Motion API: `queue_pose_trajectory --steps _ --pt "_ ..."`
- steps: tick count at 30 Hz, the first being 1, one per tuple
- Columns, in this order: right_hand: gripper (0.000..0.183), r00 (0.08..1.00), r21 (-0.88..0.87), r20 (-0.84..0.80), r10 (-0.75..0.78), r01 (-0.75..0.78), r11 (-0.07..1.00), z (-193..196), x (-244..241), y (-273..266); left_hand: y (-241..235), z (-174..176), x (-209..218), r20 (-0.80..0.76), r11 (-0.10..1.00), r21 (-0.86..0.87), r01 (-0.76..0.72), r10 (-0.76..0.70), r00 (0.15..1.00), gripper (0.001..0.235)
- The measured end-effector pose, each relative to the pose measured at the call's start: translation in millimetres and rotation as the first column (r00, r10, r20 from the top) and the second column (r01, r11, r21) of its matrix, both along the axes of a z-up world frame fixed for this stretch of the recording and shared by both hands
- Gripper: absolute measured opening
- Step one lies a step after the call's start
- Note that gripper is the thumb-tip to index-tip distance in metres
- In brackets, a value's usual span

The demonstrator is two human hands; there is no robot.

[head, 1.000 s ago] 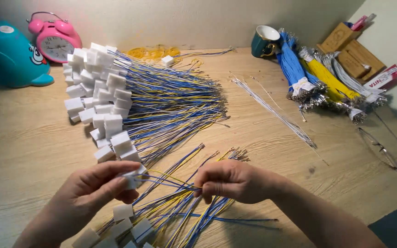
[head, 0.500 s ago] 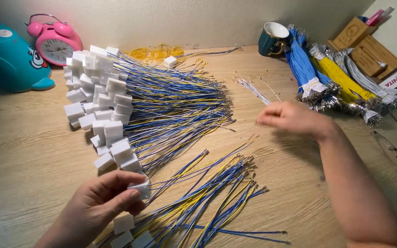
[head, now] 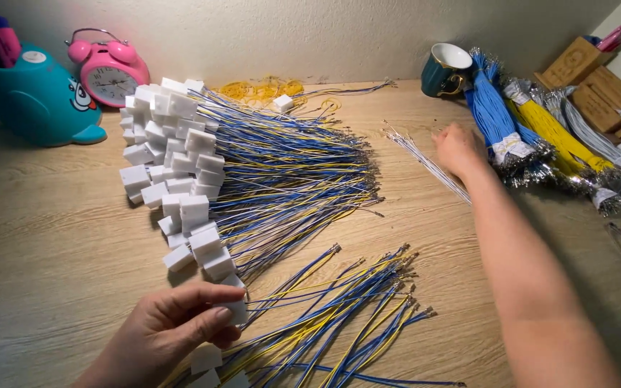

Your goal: Assembling wire harnesses by manually attaching white plastic connectors to the ends of wire bundles.

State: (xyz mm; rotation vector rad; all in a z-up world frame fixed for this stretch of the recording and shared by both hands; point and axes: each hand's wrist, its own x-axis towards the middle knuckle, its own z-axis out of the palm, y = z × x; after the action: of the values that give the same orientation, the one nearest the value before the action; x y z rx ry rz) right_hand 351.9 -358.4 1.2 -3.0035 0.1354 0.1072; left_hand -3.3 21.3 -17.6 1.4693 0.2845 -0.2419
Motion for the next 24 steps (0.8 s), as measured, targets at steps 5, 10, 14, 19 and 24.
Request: queue_pose_trajectory --steps 5,10,14,19,24 --pt "0.017 0.811 0.125 0.469 0.349 -0.453 0.883 21.1 -50.2 16.6 -11.6 19.9 0.7 0.038 0.997 -0.066 0.028 -0.025 0.999 0.027" --pt "0.015 0.632 0.158 0.431 0.644 -0.756 0.636 64.5 -181.5 98.3 -23.4 37.1 -0.9 0.002 0.994 -0.111 0.008 -0.008 1.000 0.026" --pt "0.011 0.223 0.145 0.610 0.761 -0.975 0.169 66.8 -240.9 149.8 -24.6 38.0 -2.7 0.102 0.971 -0.238 -0.024 0.050 0.994 0.030" --pt "0.007 0.127 0.025 0.651 0.748 -0.989 0.146 55.8 -260.9 179.1 -23.2 34.2 -3.7 0.136 0.974 -0.201 -0.106 0.135 0.981 0.024" --pt "0.008 0.083 -0.027 0.671 0.736 -0.990 0.136 53.1 -263.9 184.0 -21.3 33.5 -3.3 0.144 0.973 -0.194 -0.127 0.156 0.977 0.017"
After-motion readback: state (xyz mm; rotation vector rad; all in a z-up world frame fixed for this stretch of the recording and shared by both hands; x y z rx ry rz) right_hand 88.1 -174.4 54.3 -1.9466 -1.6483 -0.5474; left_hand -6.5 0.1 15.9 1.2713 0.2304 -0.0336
